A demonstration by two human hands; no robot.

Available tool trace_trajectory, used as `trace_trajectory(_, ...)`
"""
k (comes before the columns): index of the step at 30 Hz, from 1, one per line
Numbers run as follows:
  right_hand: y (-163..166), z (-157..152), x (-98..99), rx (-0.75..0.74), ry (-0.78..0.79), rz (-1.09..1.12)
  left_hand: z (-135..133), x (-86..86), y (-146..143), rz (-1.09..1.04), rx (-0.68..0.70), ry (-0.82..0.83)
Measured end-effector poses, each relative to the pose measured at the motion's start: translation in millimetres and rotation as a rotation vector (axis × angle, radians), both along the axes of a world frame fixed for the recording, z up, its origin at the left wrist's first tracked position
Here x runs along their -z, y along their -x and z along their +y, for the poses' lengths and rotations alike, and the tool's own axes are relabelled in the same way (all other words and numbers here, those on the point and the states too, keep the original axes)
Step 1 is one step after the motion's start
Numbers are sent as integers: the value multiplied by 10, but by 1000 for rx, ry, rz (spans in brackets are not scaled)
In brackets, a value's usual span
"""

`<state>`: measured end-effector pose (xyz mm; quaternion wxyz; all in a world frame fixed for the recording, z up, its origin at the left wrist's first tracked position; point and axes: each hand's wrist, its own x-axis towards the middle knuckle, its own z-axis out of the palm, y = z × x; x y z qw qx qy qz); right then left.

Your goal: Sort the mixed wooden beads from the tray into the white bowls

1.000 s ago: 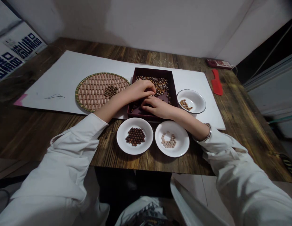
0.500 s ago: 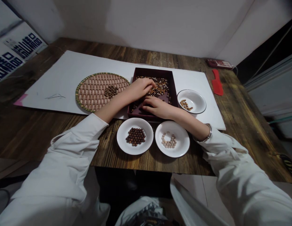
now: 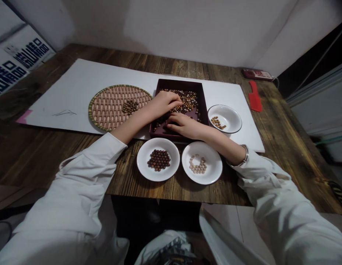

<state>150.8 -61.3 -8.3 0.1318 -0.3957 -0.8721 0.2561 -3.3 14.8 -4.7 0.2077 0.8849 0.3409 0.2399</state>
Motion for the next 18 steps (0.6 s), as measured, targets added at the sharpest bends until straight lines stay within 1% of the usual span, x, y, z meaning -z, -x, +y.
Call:
trace_trajectory(3, -3, 2, 5, -13, -5, 16, 3, 10, -3, 8, -1, 0)
trace_trajectory(8, -2, 2, 0, -17, -1, 15, -9, 13, -10, 9, -30, -48)
trace_trajectory(14, 0, -4, -10, -2, 0, -17, -25, -8, 7, -22, -113, -71)
trace_trajectory(18, 15, -20, -39, 9, 14, -43, -18, -7, 2, -31, -108, -75)
